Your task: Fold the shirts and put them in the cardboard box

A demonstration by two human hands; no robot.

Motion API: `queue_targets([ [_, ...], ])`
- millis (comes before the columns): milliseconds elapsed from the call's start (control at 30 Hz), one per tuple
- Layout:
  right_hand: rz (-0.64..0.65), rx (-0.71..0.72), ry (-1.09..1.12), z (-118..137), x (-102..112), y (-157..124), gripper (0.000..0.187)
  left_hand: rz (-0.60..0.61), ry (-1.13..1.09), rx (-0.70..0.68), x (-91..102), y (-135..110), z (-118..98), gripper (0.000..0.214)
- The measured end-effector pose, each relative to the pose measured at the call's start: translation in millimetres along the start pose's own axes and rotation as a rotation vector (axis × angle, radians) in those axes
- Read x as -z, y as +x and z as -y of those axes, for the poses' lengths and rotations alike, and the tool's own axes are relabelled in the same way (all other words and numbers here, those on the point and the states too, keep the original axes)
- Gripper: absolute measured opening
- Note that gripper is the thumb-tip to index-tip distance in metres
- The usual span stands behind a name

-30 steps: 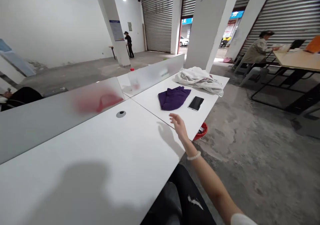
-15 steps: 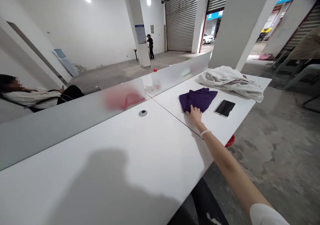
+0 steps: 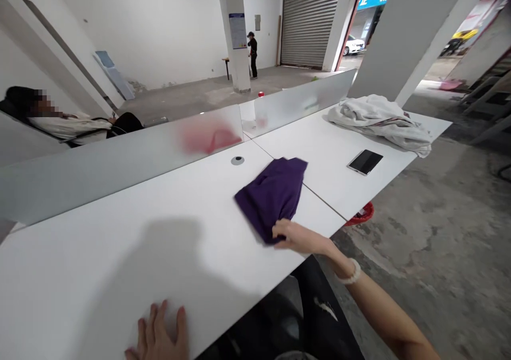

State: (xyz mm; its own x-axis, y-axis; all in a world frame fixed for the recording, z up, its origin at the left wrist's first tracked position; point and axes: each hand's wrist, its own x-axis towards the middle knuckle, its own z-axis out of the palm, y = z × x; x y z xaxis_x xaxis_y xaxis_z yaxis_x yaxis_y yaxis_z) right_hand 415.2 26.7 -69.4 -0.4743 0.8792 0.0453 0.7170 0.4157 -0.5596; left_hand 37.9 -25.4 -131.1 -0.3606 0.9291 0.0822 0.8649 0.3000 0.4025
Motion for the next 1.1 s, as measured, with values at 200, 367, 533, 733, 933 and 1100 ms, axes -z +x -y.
queue_targets([
  [200, 0.054, -0.136, -0.189, 80.9, -42.6, -5.0, 0.06, 0.068, -0.324, -0.149, 17.3, -6.4, -13.2, 0.042],
  [367, -0.026, -0.18, -0.25, 84.5, -77.5, 20.5, 0.021, 0.093, -0.442, -0.383, 20.1, -14.9, -54.0, 0.036],
  [533, -0.702, -0.262, 0.455, 63.1, -44.3, -3.4, 0.03, 0.013, -0.457, -0.563, 1.3, 0.5, -86.3, 0.038],
  [733, -1.504, -0.568, 1.103, -5.9, -57.7, -67.9, 0.032, 0.131, -0.184, -0.765, -33.3, 12.5, -98.0, 0.031],
  [933, -1.603, -0.768, 0.71, -21.4, -82.7, -121.3, 0.022, 0.067, -0.151, -0.723, -32.6, 32.5, -132.0, 0.037],
  [1100, -1.25, -0.49, 0.224, 5.2, -51.5, -94.4, 0.025, -0.002, -0.149, -0.775, -65.1, 45.8, -176.6, 0.045],
])
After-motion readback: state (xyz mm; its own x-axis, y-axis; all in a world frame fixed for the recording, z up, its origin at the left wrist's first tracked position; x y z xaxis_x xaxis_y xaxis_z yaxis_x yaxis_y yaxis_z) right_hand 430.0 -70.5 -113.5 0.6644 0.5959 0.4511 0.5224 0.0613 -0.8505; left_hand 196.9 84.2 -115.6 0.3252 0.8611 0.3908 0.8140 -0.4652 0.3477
